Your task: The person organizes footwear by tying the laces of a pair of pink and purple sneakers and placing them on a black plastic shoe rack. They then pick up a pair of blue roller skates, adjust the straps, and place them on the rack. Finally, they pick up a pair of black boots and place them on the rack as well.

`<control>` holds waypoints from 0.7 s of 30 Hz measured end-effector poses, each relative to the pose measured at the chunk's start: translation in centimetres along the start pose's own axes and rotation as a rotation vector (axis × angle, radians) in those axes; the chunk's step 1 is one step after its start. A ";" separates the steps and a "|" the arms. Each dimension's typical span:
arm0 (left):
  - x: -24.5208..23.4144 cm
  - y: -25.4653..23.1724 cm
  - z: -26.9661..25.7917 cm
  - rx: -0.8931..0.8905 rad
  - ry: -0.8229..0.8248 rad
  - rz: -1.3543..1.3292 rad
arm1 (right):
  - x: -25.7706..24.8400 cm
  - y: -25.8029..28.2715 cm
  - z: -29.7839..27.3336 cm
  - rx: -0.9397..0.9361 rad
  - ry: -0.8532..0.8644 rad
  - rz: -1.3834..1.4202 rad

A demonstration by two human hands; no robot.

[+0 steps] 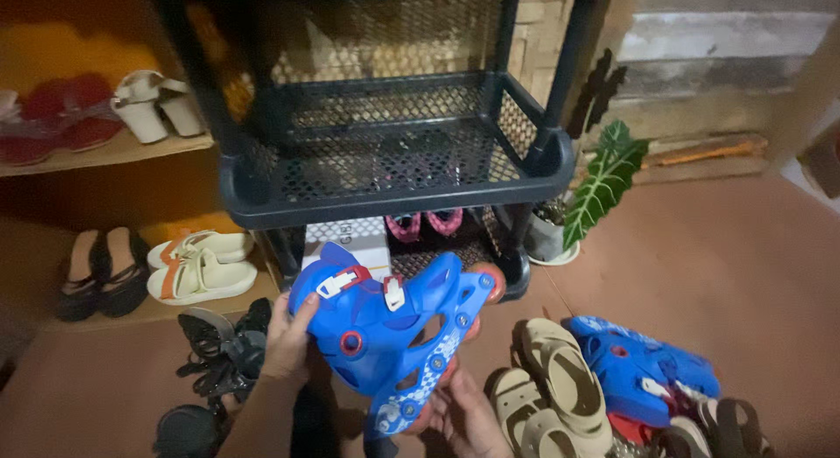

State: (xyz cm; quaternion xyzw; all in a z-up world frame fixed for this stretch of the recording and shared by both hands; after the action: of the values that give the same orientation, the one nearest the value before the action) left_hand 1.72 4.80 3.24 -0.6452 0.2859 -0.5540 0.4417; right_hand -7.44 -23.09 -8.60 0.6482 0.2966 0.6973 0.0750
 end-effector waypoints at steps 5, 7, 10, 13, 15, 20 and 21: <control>0.5 0.4 -0.8 -0.132 0.004 -0.138 | 6.5 3.5 1.4 -0.120 -0.328 -0.035; 0.8 0.4 -1.1 -0.208 0.085 -0.201 | 7.3 5.2 2.1 -0.135 -0.393 -0.138; -0.7 0.0 -1.3 -0.431 0.179 -0.038 | 7.1 7.4 2.9 -0.110 -0.467 -0.278; -0.7 1.0 -0.9 -0.492 0.140 0.030 | 6.9 9.5 5.1 -0.005 -0.564 -0.406; 1.1 1.9 -0.1 -0.399 0.071 -0.068 | 7.1 10.8 6.4 0.059 -0.621 -0.560; 6.1 2.4 0.7 -0.320 -0.075 0.089 | 10.6 17.2 5.4 0.185 -0.267 -2.322; 7.3 2.6 0.7 -0.271 -0.083 0.133 | 11.5 18.0 4.5 0.231 -0.139 -2.488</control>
State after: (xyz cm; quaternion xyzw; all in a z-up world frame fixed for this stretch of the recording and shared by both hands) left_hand 4.30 -2.41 4.32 -0.7010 0.3814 -0.4527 0.3978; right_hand 0.15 -30.62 10.43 -0.0328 0.7622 0.0882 0.6404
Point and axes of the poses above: each hand's wrist, its own z-axis towards the middle knuckle, its own x-axis out of the palm, y = z × x, the point moved 1 cm from there along z, towards the middle knuckle, and after that the axes turned 4 degrees about -y, right-handed, at the moved point
